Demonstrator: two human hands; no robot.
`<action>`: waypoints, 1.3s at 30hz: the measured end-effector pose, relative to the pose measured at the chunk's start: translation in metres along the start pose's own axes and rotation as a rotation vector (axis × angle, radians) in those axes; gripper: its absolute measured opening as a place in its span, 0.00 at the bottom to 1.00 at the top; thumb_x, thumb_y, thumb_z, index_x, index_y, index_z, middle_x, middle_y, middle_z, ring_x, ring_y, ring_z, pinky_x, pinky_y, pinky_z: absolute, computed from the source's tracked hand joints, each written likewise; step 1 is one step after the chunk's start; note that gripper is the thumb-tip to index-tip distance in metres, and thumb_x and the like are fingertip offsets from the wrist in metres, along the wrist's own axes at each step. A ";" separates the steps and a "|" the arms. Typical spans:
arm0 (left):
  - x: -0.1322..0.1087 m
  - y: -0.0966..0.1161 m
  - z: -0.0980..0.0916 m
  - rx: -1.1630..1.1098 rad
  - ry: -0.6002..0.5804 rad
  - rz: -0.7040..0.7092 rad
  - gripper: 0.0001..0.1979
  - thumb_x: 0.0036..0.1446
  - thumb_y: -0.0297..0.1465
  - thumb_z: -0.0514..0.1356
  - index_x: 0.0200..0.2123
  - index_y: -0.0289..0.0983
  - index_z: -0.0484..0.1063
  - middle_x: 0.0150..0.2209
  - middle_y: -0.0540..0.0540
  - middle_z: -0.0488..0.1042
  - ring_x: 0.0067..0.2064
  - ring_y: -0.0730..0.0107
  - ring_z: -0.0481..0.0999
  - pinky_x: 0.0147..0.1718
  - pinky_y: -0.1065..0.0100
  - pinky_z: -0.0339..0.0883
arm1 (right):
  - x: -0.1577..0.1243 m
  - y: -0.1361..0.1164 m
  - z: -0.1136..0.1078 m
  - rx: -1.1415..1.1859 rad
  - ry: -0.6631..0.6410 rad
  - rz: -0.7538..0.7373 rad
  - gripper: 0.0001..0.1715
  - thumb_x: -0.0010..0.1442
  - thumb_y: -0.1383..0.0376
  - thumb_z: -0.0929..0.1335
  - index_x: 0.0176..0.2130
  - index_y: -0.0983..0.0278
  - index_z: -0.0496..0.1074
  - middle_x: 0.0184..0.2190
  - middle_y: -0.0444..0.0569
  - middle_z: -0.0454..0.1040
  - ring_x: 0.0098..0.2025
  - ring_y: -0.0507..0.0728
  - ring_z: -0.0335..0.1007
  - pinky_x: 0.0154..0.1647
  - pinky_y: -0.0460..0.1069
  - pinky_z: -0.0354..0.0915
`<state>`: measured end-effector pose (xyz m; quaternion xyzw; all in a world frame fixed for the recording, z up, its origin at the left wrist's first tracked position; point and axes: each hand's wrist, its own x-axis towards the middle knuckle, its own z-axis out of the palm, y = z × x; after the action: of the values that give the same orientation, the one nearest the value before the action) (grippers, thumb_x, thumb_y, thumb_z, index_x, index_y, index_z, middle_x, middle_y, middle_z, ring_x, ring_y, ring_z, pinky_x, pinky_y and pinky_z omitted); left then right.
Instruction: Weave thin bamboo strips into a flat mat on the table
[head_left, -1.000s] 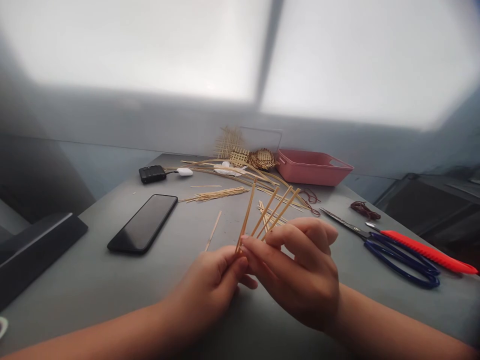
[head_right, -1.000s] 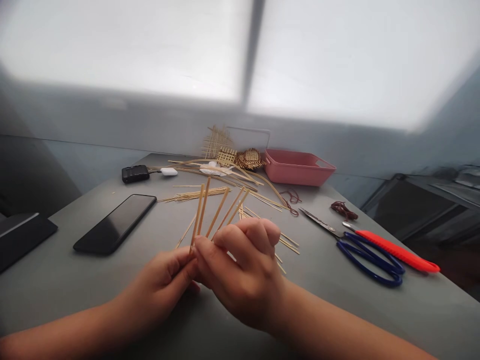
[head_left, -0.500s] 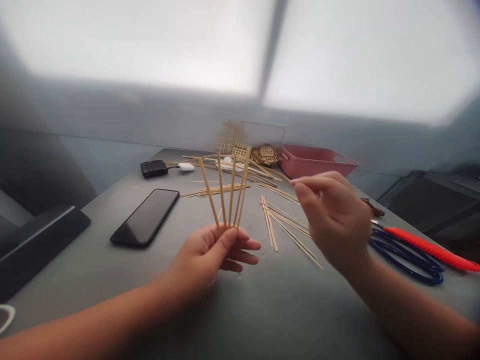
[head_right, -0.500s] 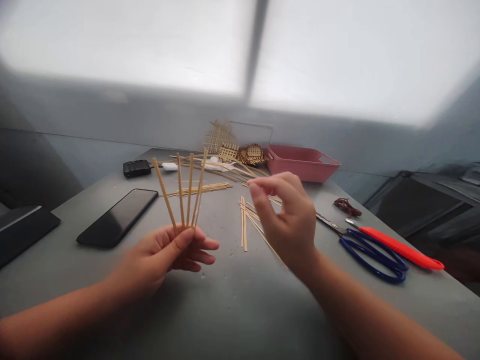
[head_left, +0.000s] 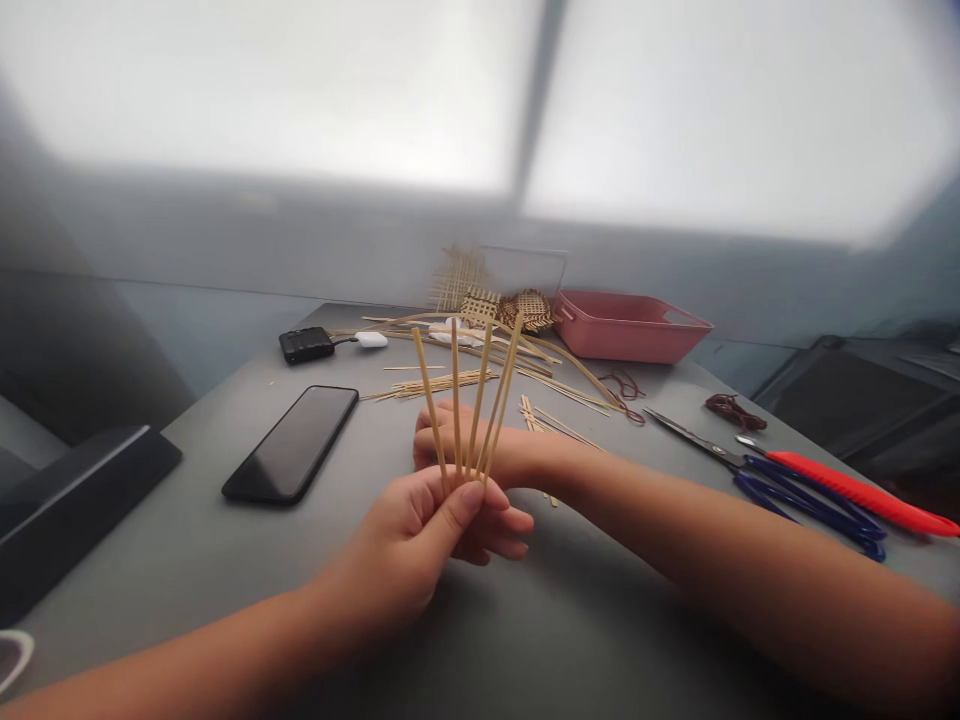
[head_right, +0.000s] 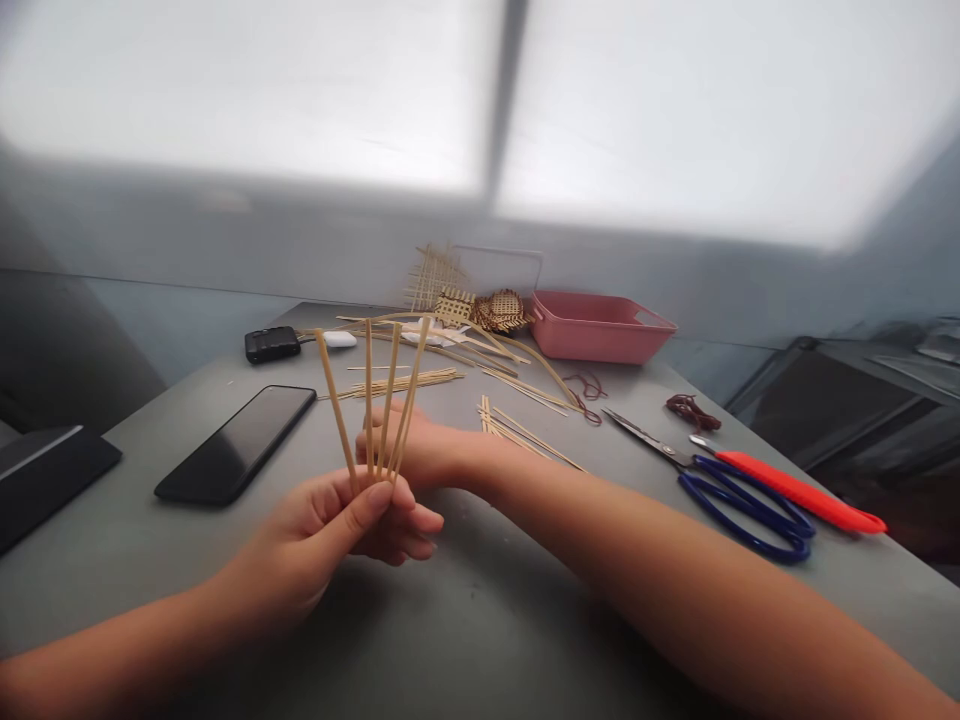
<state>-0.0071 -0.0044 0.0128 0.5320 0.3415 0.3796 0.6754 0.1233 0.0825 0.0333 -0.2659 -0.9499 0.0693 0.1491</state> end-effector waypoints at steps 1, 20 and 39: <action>0.000 0.000 0.000 -0.011 0.007 0.008 0.24 0.56 0.52 0.63 0.37 0.36 0.74 0.40 0.42 0.83 0.40 0.60 0.83 0.40 0.64 0.73 | 0.002 -0.001 -0.001 0.012 -0.016 0.007 0.16 0.44 0.71 0.76 0.18 0.61 0.68 0.22 0.39 0.70 0.28 0.51 0.64 0.32 0.46 0.63; 0.011 -0.004 -0.007 0.053 0.198 0.061 0.22 0.56 0.50 0.62 0.38 0.35 0.73 0.39 0.42 0.83 0.36 0.61 0.83 0.40 0.62 0.74 | -0.088 -0.013 -0.055 0.636 0.459 0.581 0.18 0.61 0.50 0.67 0.30 0.62 0.70 0.18 0.40 0.63 0.21 0.49 0.54 0.21 0.45 0.52; 0.004 -0.011 -0.007 0.221 0.122 0.186 0.15 0.65 0.43 0.56 0.40 0.36 0.72 0.37 0.43 0.82 0.37 0.61 0.83 0.40 0.63 0.74 | -0.084 -0.027 -0.038 0.461 0.508 0.619 0.17 0.63 0.54 0.66 0.30 0.63 0.71 0.20 0.42 0.67 0.19 0.49 0.59 0.18 0.44 0.56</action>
<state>-0.0091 0.0009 0.0001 0.6084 0.3712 0.4322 0.5526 0.1904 0.0175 0.0541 -0.5056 -0.7189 0.2528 0.4045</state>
